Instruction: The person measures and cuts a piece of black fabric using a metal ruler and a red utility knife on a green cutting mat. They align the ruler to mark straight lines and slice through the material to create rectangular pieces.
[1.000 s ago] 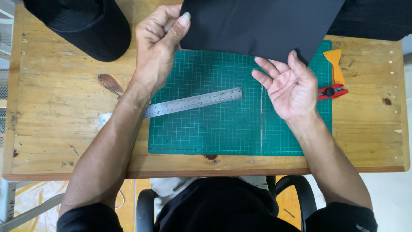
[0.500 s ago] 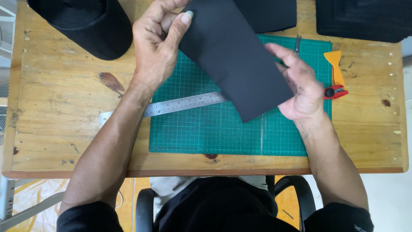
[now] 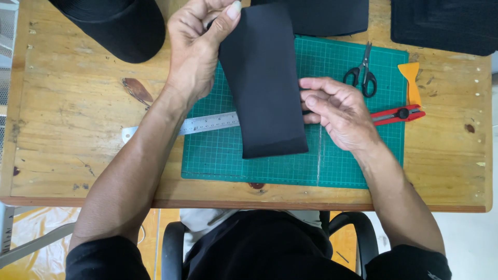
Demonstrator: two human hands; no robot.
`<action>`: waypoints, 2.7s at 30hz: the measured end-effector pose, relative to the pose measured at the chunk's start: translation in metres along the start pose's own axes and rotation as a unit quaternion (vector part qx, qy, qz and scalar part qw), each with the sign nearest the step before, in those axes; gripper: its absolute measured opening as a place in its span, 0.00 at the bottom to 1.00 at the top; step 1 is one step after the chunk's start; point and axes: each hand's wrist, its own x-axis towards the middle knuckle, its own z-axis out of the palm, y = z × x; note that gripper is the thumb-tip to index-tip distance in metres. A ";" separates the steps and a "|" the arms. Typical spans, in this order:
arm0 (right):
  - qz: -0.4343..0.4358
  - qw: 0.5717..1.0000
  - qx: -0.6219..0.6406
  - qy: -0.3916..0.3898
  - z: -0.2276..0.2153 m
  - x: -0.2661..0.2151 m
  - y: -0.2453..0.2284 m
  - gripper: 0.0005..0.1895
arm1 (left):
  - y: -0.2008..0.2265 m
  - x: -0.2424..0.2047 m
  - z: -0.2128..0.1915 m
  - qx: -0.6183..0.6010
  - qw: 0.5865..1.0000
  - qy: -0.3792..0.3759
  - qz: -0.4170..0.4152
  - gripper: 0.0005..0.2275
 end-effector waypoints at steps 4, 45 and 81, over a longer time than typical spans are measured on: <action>0.011 0.999 -0.032 0.030 0.002 0.000 0.003 0.22 | 0.000 -0.002 0.003 -0.077 0.996 -0.004 -0.053 0.06; -0.038 0.995 -0.027 0.083 0.003 0.003 0.001 0.20 | 0.013 -0.005 0.014 -0.139 0.958 0.000 -0.251 0.18; -0.089 0.991 0.063 0.076 -0.005 0.000 -0.001 0.39 | -0.015 -0.044 0.054 -0.043 0.983 0.110 -0.137 0.21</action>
